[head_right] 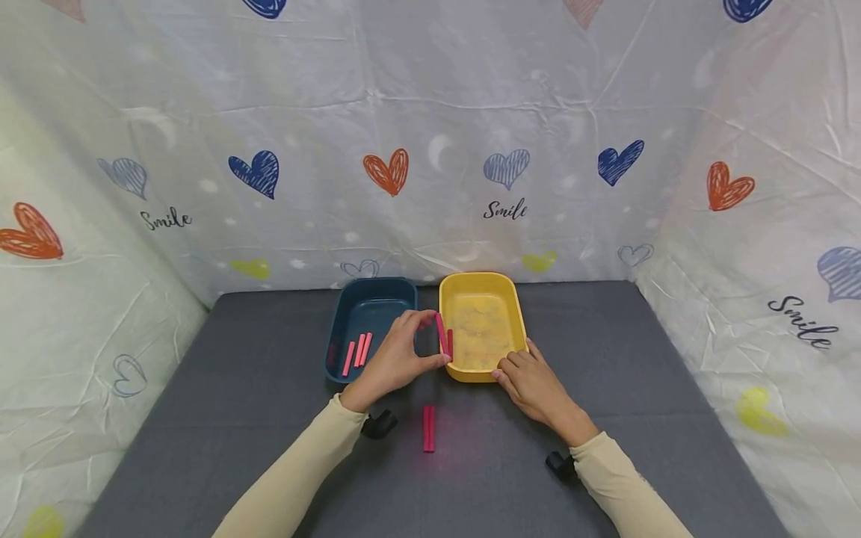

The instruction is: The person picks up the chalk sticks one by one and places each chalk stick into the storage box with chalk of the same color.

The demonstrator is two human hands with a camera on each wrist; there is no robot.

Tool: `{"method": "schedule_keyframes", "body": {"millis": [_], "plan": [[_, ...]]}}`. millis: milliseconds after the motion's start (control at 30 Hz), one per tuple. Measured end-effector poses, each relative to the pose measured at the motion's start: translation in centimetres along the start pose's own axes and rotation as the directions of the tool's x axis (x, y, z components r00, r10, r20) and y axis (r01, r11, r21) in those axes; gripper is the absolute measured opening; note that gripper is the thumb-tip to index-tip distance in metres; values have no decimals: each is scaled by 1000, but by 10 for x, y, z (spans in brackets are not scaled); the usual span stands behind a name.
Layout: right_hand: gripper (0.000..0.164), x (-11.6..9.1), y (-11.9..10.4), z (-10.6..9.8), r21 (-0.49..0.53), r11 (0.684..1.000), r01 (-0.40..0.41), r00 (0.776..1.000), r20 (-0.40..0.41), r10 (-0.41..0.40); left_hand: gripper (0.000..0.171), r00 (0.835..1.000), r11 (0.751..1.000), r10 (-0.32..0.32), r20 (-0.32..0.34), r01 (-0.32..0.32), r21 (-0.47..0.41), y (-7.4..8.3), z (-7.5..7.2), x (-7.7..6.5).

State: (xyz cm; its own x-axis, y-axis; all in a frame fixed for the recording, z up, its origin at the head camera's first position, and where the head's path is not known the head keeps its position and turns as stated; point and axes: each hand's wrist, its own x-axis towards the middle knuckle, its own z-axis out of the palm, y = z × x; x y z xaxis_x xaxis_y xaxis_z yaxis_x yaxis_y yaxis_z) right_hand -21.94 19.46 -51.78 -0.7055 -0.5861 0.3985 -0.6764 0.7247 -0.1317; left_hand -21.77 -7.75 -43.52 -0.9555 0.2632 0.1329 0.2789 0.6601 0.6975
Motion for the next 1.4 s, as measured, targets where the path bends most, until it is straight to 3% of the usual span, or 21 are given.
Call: {"method": "schedule_keyframes", "body": {"millis": [433,933,1400], "plan": [[16,0,0,1,0,1000,-19,999,29,19,77,1000,999,27,-11,-27,-32,-1,14,30],[17,1,0,0,-3,1000,-19,999,38,19,76,998,996,52,33,-50,-77,-5,32,58],[17,1,0,0,-27,1000,8,1000,-7,-8,75,997,1000,9,75,-9,-2,-6,53,79]]}}
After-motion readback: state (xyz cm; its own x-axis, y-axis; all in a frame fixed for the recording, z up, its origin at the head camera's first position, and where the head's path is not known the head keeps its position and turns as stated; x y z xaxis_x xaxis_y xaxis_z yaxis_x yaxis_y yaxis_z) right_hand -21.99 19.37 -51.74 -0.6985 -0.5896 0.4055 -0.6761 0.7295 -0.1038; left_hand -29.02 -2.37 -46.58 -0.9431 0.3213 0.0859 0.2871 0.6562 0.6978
